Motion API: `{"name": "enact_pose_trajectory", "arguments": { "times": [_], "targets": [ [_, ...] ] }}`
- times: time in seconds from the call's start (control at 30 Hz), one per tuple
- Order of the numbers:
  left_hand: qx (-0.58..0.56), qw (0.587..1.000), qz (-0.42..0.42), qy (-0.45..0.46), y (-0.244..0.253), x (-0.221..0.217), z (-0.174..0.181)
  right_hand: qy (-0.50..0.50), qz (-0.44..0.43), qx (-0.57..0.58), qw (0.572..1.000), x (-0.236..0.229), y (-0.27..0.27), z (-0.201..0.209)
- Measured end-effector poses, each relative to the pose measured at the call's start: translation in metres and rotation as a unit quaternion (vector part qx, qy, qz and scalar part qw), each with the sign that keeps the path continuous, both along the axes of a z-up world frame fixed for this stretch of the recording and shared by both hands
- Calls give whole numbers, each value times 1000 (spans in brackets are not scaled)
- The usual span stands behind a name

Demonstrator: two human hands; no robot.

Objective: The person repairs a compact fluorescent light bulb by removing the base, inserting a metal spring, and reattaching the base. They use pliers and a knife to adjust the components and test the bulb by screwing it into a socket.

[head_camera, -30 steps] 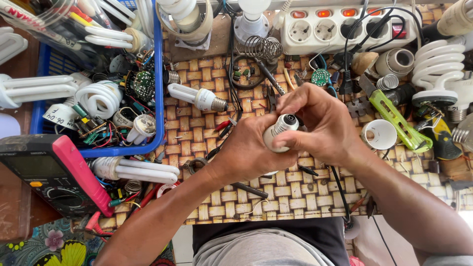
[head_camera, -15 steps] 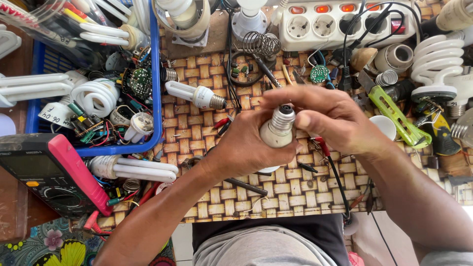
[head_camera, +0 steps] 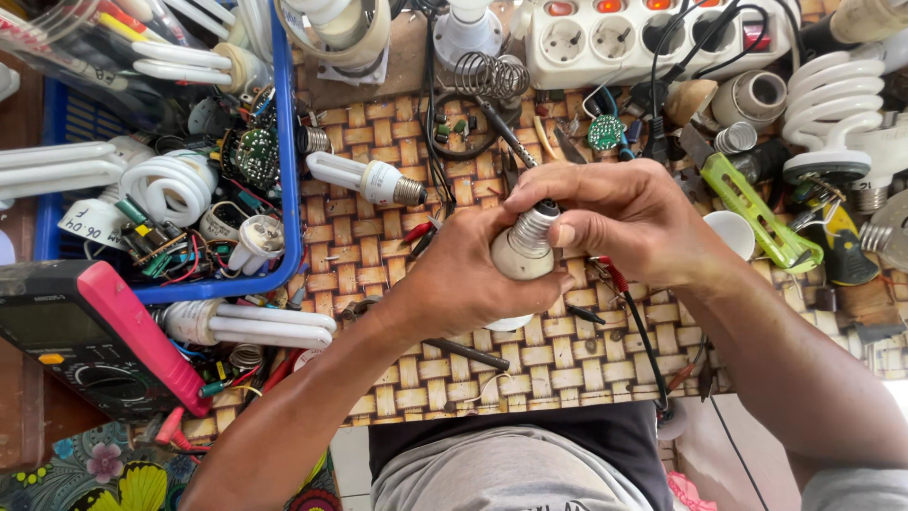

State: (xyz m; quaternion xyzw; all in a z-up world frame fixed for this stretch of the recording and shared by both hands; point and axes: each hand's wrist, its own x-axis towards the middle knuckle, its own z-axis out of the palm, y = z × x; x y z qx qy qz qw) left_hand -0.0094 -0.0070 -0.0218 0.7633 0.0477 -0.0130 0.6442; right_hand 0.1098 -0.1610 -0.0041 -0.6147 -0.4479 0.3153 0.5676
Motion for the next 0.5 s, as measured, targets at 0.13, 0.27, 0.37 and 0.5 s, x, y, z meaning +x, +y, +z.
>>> {"name": "enact_pose_trajectory", "arguments": {
  "times": [0.13, 0.27, 0.37, 0.5],
  "targets": [
    [75, 994, 54, 63, -1, 1, 3, -158, -108, 5, 982, -18, 8, -3],
    [-51, 990, 43, 124, 0, 7, 9, 24, -51, -9, 998, -8, 7, -3],
    [-158, 972, 16, 173, 4, 7, 13, 114, -39, -21, 992, -4, 6, -10],
    [-298, 946, -79, 102, 13, 6, 3, 258, -78, 39, 962, 1, 7, -17]
  ]
}}
